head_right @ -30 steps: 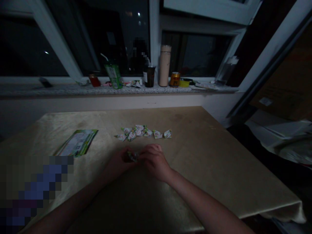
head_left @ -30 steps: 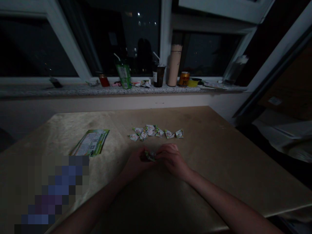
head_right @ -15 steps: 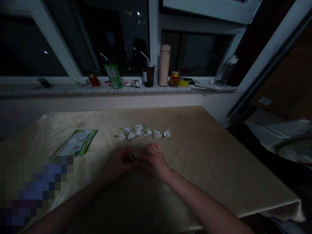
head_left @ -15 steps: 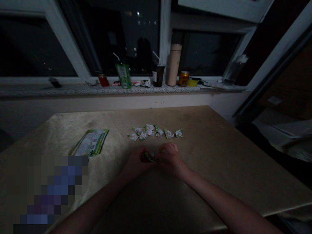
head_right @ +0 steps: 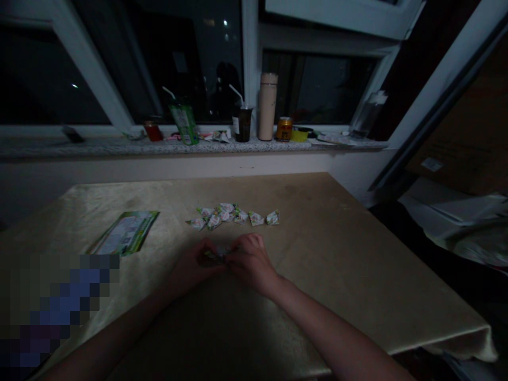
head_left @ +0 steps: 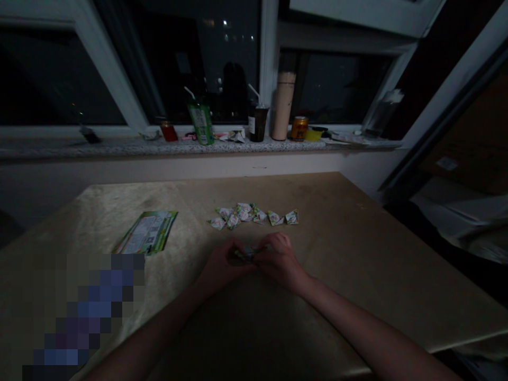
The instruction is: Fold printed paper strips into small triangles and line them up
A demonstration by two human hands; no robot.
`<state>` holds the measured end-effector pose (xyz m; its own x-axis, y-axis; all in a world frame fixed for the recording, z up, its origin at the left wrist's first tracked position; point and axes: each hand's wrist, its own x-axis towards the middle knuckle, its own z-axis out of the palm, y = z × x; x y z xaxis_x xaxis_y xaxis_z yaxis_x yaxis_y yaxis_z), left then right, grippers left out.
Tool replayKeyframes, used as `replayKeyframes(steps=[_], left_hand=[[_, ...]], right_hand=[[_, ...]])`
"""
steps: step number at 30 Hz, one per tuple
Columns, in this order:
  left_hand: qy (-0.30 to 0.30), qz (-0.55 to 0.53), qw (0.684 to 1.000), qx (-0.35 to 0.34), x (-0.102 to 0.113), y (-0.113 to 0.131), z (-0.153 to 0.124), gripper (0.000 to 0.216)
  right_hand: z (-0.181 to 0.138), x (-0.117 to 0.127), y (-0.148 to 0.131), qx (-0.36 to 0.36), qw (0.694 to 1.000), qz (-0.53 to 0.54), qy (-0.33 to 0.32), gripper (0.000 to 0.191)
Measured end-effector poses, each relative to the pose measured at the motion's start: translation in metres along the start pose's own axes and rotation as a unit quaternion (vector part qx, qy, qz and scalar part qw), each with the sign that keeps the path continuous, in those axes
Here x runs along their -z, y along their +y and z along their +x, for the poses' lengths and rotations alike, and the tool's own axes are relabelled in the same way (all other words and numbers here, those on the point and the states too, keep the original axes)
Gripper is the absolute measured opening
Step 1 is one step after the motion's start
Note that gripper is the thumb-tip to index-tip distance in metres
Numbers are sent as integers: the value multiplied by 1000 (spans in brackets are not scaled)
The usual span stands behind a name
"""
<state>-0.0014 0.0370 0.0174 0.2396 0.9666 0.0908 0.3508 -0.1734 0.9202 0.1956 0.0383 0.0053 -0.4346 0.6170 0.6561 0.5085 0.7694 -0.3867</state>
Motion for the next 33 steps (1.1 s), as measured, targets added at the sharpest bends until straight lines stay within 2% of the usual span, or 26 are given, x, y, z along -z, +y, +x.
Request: replayKeyframes(steps=[4,8,15,27,33], left_hand=[[-6,8,1000,-12,2,2,0,27],[-26,-4,999,-17,1,0,-1,34],[-45,0,999,-20,2,-2,0,30],[-42,-7,999,-26,0,-9,0,33],[-42,15,999,-31,1,-8,0,29]], right_hand=[[2,3,-3,-7,1000,22,-7,13],[2,2,-3,-28,999,45,9,22],[0,0,-1,-29,998,48,15,31],[-1,0,2,-17,998,50,20,29],[-1,0,2,-10,1000,17,8,26]])
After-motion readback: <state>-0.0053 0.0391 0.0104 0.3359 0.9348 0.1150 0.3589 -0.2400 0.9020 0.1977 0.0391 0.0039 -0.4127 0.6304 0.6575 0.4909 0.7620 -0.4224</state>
